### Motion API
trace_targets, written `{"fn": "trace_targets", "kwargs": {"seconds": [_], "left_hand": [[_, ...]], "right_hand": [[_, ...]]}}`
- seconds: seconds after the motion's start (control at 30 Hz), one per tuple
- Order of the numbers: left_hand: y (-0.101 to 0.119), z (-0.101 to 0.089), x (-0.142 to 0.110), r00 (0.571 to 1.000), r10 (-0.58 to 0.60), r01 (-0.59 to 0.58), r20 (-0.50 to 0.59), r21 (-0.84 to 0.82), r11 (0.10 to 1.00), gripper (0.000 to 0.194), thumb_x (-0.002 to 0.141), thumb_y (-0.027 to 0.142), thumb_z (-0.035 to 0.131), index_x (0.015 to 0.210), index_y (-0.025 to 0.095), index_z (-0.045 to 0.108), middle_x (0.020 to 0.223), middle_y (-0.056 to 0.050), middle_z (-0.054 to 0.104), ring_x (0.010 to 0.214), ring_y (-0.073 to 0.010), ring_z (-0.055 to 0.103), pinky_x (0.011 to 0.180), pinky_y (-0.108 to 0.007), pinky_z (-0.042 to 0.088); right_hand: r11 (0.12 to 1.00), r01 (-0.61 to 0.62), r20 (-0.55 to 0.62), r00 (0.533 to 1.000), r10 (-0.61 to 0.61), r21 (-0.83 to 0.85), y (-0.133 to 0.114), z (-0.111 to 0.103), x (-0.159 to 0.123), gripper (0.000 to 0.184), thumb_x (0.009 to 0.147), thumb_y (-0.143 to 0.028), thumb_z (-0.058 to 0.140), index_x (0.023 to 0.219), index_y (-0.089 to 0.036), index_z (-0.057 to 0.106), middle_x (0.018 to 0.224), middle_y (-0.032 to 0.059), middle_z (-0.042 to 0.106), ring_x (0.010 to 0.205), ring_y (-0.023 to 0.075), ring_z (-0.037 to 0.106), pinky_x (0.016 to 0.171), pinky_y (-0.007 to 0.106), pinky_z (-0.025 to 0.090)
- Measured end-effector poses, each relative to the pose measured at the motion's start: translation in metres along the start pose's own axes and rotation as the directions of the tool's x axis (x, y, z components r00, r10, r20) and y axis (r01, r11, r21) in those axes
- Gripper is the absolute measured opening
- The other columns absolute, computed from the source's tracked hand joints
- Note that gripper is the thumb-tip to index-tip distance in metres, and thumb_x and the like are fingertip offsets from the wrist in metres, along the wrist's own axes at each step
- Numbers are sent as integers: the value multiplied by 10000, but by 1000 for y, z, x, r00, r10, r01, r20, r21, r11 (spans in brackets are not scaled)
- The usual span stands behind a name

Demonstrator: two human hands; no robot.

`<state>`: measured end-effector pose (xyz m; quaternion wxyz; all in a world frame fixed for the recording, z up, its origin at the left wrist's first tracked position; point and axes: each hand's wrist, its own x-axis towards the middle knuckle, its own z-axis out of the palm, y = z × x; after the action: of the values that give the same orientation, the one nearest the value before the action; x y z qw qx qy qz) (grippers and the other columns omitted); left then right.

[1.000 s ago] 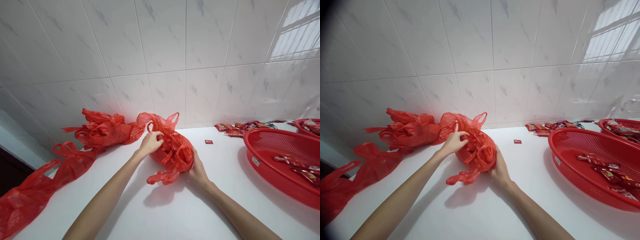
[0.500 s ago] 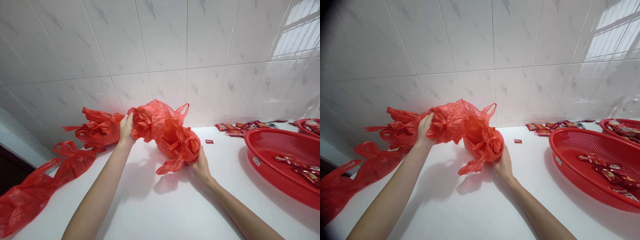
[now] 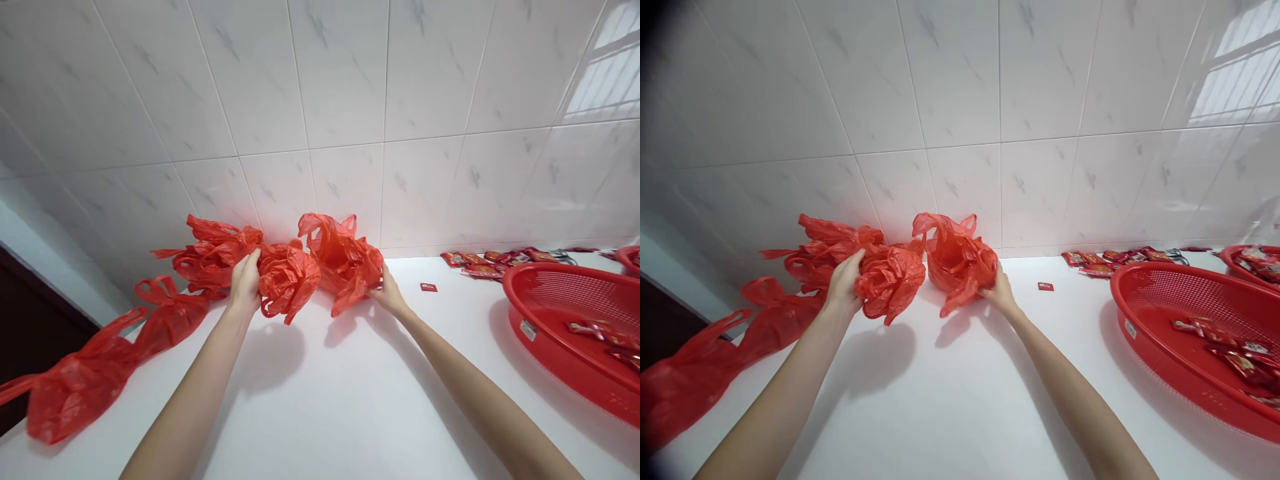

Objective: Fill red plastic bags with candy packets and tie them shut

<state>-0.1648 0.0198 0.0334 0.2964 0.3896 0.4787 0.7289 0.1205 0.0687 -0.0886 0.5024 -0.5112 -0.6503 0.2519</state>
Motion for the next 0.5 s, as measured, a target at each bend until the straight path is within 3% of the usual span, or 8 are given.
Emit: {"fn": "trace_targets", "kwargs": {"seconds": [0.07, 0.17, 0.23, 0.3, 0.37, 0.5], "left_hand": [[-1, -6, -4, 1000, 4, -4, 0, 23, 1000, 317, 680, 486, 711, 719, 201, 578, 651, 7, 644, 735, -211, 676, 666, -301, 523], [-3, -7, -13, 1000, 5, -5, 13, 43, 999, 388, 645, 541, 727, 732, 199, 567, 666, 5, 649, 759, -214, 672, 669, -295, 512], [-6, -1, -22, 999, -15, 13, 32, 52, 999, 424, 626, 568, 739, 729, 199, 556, 679, 7, 649, 751, -204, 659, 655, -284, 500], [-11, 10, -32, 994, -44, 38, 101, 68, 997, 457, 633, 606, 730, 744, 198, 558, 711, -3, 663, 758, -204, 655, 653, -286, 496], [-16, 23, -43, 978, -70, 56, 194, 74, 996, 494, 646, 651, 712, 771, 193, 576, 760, -25, 690, 793, -219, 661, 678, -302, 503], [-20, 32, -52, 911, -196, 181, 362, 75, 981, 546, 586, 661, 763, 781, 171, 621, 778, -47, 713, 794, -232, 668, 707, -317, 506]], "right_hand": [[999, 23, 7, 1000, -24, 43, -12, 7, 16, 1027, 624, -333, 770, 1530, -176, 313, 1423, 208, 501, 1286, 388, 521, 1019, 574, 465], [984, 104, -15, 995, -102, 144, -43, 10, 14, 1005, 703, -418, 750, 1556, -205, 263, 1599, 194, 298, 1473, 369, 303, 1168, 596, 300], [937, 156, 41, 983, -177, 314, -67, 10, -2, 924, 802, -480, 697, 1571, -246, 240, 1634, 169, 252, 1444, 335, 380, 1168, 562, 326], [897, 124, 180, 959, -218, 425, -87, 9, -23, 1012, 779, -477, 756, 1593, -309, 178, 1657, 147, 213, 1420, 331, 427, 1122, 536, 403], [892, 133, 250, 933, -260, 432, -99, 7, -39, 1021, 719, -398, 817, 1573, -312, 262, 1639, 128, 278, 1435, 332, 406, 1104, 508, 431], [875, 50, 332, 913, -235, 482, -92, -13, -51, 619, 700, -229, 720, 1309, -213, 608, 1282, 87, 669, 1169, 279, 635, 992, 430, 520]]}}
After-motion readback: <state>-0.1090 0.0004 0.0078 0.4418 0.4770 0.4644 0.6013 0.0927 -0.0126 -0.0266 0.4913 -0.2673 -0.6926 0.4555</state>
